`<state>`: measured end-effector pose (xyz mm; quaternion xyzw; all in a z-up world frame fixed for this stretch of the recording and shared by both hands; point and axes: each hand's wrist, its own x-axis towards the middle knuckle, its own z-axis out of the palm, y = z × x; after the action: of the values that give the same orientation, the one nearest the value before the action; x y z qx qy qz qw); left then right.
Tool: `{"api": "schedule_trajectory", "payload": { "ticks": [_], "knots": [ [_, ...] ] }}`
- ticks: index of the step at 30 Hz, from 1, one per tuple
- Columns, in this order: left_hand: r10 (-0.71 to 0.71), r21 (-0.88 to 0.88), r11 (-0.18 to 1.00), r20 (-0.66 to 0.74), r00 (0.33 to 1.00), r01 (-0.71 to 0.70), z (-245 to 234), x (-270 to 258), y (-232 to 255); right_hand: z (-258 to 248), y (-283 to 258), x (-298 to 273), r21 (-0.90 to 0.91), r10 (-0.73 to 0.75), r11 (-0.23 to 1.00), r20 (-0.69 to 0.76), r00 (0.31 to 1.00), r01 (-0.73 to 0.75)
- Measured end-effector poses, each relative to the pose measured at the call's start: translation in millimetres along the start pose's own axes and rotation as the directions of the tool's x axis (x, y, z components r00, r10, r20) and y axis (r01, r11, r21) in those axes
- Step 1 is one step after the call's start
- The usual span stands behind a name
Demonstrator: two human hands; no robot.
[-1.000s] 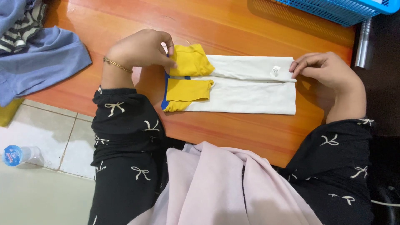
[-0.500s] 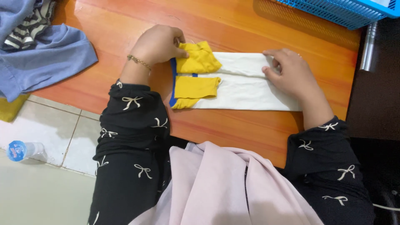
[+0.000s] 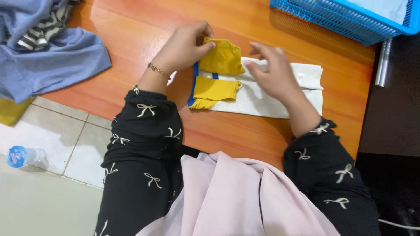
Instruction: Folding various items of clothing on a wooden table and placing them into a blue plastic basket.
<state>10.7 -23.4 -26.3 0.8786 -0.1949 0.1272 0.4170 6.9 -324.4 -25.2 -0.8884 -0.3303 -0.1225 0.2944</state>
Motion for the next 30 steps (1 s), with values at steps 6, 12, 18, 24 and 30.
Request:
{"api": "schedule_trajectory", "payload": {
  "ticks": [6, 12, 18, 24, 30],
  "knots": [
    [-0.198, -0.054, 0.975, 0.248, 0.948, 0.217, -18.8, -1.5, 24.3, 30.1, -21.6, 20.5, 0.403, 0.227, 0.886, 0.058, 0.972, -0.23],
    [-0.196, 0.105, 0.98, 0.335, 0.922, 0.17, -7.7, -2.0, 0.5, 41.6, -16.0, 11.3, 0.478, 0.33, 0.799, 0.16, 0.93, -0.366],
    [-0.362, 0.2, 0.931, 0.396, 0.844, 0.305, -18.4, -2.4, 33.2, 42.7, -25.6, 3.0, 0.376, 0.223, 0.89, 0.13, 0.966, -0.256],
    [-0.357, 0.19, 0.933, 0.379, 0.854, 0.305, -11.6, -2.6, 26.7, 48.3, -35.1, 5.9, 0.229, 0.221, 0.945, 0.086, 0.971, -0.235],
    [-0.465, 0.214, 0.885, 0.373, 0.803, 0.413, -17.7, 0.1, 42.3, 43.6, -34.5, 4.9, 0.036, 0.156, 0.987, 0.052, 0.986, -0.158]
  ]
}}
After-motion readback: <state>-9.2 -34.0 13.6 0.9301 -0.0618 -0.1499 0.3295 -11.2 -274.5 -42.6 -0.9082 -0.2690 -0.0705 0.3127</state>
